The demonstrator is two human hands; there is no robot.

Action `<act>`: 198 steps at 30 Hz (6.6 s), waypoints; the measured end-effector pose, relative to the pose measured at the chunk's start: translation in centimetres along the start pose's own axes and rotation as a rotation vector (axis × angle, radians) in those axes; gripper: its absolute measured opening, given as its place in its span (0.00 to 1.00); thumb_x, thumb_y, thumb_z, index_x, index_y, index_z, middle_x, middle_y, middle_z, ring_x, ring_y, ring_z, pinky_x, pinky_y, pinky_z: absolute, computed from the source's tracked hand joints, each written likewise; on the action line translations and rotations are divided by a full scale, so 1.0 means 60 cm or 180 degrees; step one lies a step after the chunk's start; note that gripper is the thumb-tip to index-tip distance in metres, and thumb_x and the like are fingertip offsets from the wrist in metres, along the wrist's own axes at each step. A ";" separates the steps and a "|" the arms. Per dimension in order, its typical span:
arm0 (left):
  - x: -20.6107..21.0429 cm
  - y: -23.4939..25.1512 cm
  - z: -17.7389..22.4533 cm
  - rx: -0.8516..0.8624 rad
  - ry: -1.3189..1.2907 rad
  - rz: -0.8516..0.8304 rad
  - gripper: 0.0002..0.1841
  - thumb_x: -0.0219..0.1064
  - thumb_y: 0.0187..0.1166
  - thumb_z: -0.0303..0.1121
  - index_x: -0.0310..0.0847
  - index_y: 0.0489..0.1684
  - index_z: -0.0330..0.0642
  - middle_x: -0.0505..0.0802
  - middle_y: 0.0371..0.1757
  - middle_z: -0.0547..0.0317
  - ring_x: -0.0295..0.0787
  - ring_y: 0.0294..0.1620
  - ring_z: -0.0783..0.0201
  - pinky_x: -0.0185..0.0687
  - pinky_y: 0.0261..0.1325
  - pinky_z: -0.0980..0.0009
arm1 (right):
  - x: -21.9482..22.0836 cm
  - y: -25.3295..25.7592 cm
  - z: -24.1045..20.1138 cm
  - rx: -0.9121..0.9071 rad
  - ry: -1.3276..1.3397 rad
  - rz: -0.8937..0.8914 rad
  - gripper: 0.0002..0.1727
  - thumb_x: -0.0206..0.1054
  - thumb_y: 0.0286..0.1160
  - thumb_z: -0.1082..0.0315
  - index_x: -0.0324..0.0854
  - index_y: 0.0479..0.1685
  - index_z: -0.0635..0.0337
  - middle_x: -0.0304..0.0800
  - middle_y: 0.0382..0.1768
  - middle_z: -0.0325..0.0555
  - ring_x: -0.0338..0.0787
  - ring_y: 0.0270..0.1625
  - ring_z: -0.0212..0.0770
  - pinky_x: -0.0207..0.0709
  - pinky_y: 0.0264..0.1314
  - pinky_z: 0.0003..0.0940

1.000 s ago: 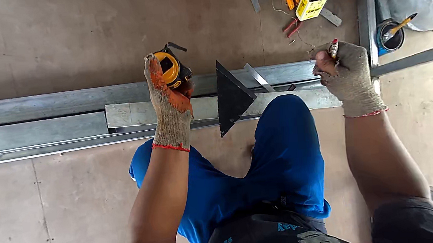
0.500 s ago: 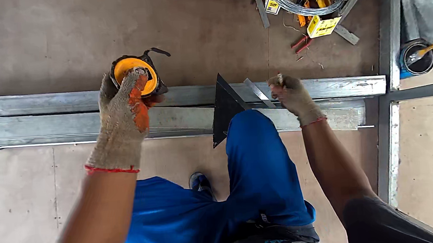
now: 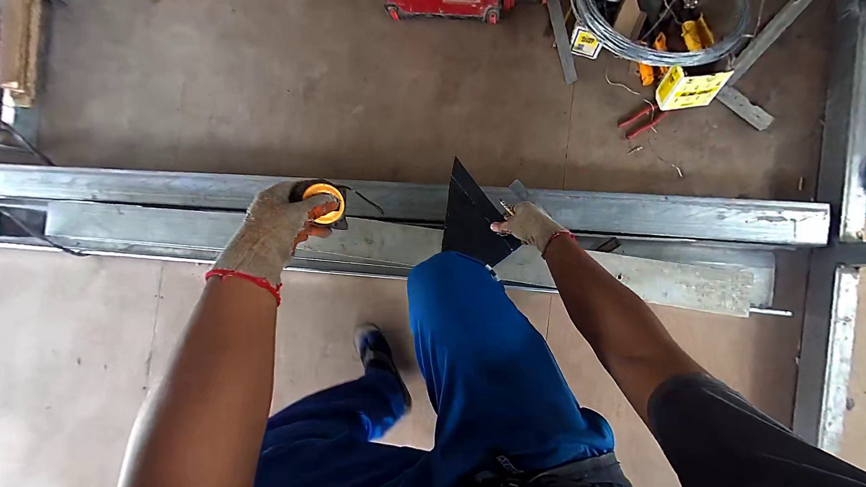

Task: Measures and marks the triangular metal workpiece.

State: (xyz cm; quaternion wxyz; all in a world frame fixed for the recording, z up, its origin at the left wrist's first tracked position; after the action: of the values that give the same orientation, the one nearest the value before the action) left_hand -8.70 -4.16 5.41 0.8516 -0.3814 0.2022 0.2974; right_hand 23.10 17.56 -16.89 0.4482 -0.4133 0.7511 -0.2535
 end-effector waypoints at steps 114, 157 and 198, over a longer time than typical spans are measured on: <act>0.217 0.221 -0.254 0.0453 0.0715 -0.1401 0.23 0.75 0.77 0.37 0.79 0.69 0.46 0.89 0.63 0.44 0.90 0.61 0.50 0.83 0.66 0.45 | -0.092 -0.175 -0.218 -0.2606 0.4198 0.0208 0.13 0.73 0.76 0.48 0.78 0.46 0.42 0.77 0.22 0.28 0.74 0.18 0.25 0.78 0.24 0.24; -0.078 -0.067 -0.330 0.1140 -0.3187 -0.0791 0.38 0.82 0.63 0.46 0.65 0.74 0.58 0.86 0.68 0.47 0.89 0.62 0.46 0.91 0.55 0.50 | 0.161 -0.022 -0.189 -0.0635 -0.1068 0.0514 0.46 0.75 0.66 0.35 0.74 0.71 0.68 0.87 0.60 0.66 0.88 0.63 0.66 0.80 0.62 0.69; 0.067 0.002 -0.116 0.0362 -0.3974 0.0212 0.25 0.70 0.82 0.32 0.61 0.73 0.47 0.86 0.54 0.43 0.91 0.45 0.48 0.93 0.40 0.53 | 0.141 -0.178 -0.414 -0.3750 0.0495 0.0604 0.20 0.62 0.87 0.55 0.83 0.63 0.62 0.92 0.47 0.42 0.91 0.49 0.31 0.86 0.57 0.35</act>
State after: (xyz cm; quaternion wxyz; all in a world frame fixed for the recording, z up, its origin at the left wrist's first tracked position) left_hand -6.64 -8.03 -1.32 0.8183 -0.0833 -0.3060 0.4793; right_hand 3.23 4.98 -1.12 0.1081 -0.5034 0.8293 0.2170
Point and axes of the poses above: each hand's wrist, its own y-axis towards the middle knuckle, its own x-axis out of the palm, z = x × y, the point moved 4 cm from there along y, towards the middle knuckle
